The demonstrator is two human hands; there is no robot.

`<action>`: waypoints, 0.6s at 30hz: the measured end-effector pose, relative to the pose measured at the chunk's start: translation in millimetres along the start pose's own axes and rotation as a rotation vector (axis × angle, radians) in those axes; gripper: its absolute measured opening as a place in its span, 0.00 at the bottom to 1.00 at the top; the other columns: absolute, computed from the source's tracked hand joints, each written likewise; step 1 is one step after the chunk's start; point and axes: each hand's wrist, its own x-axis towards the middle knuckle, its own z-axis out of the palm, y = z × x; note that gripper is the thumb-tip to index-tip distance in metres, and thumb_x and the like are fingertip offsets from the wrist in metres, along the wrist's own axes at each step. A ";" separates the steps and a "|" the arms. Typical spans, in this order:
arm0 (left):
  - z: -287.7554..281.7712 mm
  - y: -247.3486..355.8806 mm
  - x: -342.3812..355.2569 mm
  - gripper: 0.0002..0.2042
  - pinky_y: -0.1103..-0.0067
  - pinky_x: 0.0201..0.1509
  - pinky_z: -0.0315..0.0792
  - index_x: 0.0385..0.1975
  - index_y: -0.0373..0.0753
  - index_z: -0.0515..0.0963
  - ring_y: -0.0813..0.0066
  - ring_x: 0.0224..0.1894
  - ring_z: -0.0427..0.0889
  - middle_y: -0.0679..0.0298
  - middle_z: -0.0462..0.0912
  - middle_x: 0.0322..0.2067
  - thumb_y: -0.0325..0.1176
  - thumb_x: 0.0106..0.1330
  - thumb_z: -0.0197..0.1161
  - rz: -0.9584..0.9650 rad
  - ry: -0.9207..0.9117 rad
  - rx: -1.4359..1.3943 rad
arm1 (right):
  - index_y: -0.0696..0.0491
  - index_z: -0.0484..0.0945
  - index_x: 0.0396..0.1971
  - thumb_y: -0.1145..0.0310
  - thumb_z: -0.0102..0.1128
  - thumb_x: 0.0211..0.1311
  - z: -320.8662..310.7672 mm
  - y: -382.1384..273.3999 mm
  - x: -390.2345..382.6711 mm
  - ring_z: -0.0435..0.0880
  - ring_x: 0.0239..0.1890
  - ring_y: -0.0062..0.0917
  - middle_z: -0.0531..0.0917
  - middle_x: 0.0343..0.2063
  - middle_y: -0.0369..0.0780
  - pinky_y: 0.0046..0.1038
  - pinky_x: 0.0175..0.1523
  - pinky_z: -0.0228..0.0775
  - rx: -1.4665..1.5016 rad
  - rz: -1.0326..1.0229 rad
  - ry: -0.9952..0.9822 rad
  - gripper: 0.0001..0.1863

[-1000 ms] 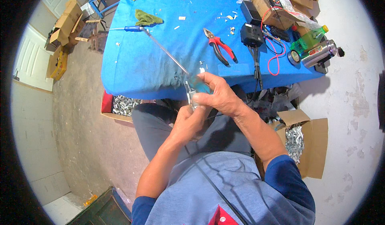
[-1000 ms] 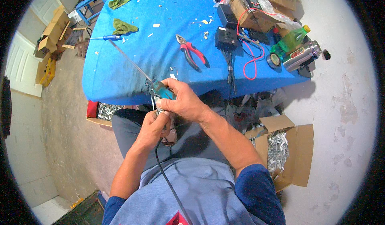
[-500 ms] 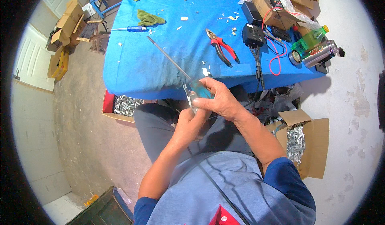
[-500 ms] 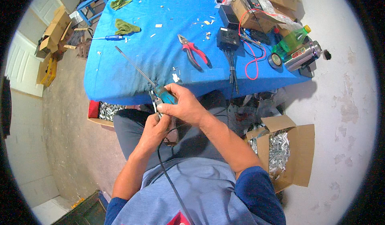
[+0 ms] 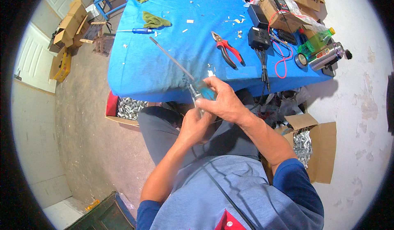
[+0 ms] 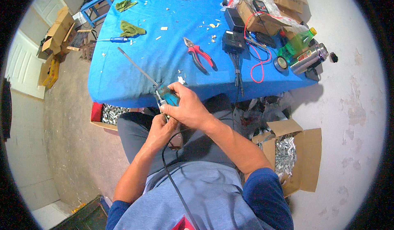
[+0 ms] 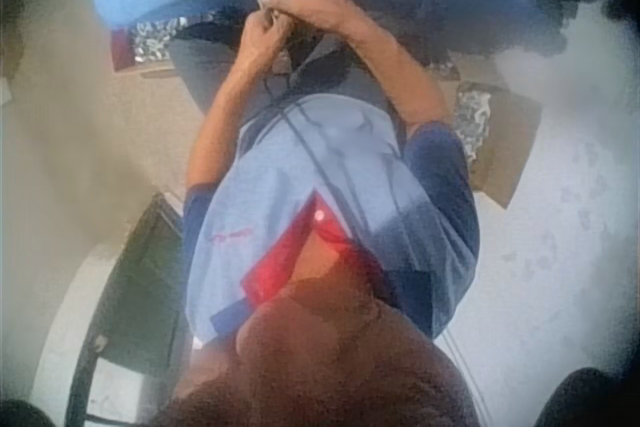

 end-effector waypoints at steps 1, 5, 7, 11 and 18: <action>2.1 -2.6 0.6 0.16 0.82 0.25 0.61 0.26 0.33 0.74 0.86 0.26 0.67 0.73 0.73 0.22 0.42 0.69 0.56 0.034 0.022 -0.055 | 0.60 0.73 0.41 0.66 0.70 0.47 0.2 1.4 1.6 0.76 0.36 0.22 0.79 0.33 0.41 0.27 0.44 0.70 0.019 -0.014 -0.003 0.22; 4.7 5.9 -1.0 0.17 0.81 0.25 0.62 0.25 0.33 0.74 0.86 0.25 0.67 0.73 0.72 0.20 0.42 0.70 0.54 -0.012 0.045 -0.035 | 0.60 0.72 0.42 0.68 0.68 0.48 -4.6 0.4 5.0 0.75 0.36 0.21 0.78 0.33 0.40 0.26 0.43 0.70 0.058 0.026 -0.068 0.22; 4.4 11.0 -0.7 0.18 0.82 0.26 0.62 0.25 0.32 0.74 0.86 0.25 0.67 0.72 0.73 0.21 0.42 0.70 0.54 -0.026 0.046 0.001 | 0.60 0.72 0.43 0.68 0.67 0.48 -5.4 4.4 6.0 0.74 0.36 0.20 0.78 0.33 0.39 0.26 0.43 0.70 0.073 0.045 -0.086 0.22; 7.1 -0.7 5.1 0.16 0.81 0.26 0.64 0.26 0.31 0.75 0.85 0.26 0.69 0.72 0.74 0.21 0.39 0.68 0.55 0.006 0.091 0.143 | 0.58 0.71 0.41 0.69 0.64 0.49 -0.7 8.9 5.5 0.80 0.32 0.31 0.79 0.29 0.45 0.30 0.40 0.72 -0.102 -0.071 -0.021 0.20; 10.6 -13.0 5.6 0.13 0.82 0.26 0.64 0.28 0.30 0.76 0.85 0.26 0.70 0.72 0.75 0.23 0.36 0.67 0.54 0.048 0.073 0.043 | 0.57 0.72 0.43 0.68 0.62 0.51 -1.4 0.1 2.8 0.78 0.35 0.31 0.79 0.30 0.45 0.30 0.42 0.71 -0.235 -0.033 -0.063 0.19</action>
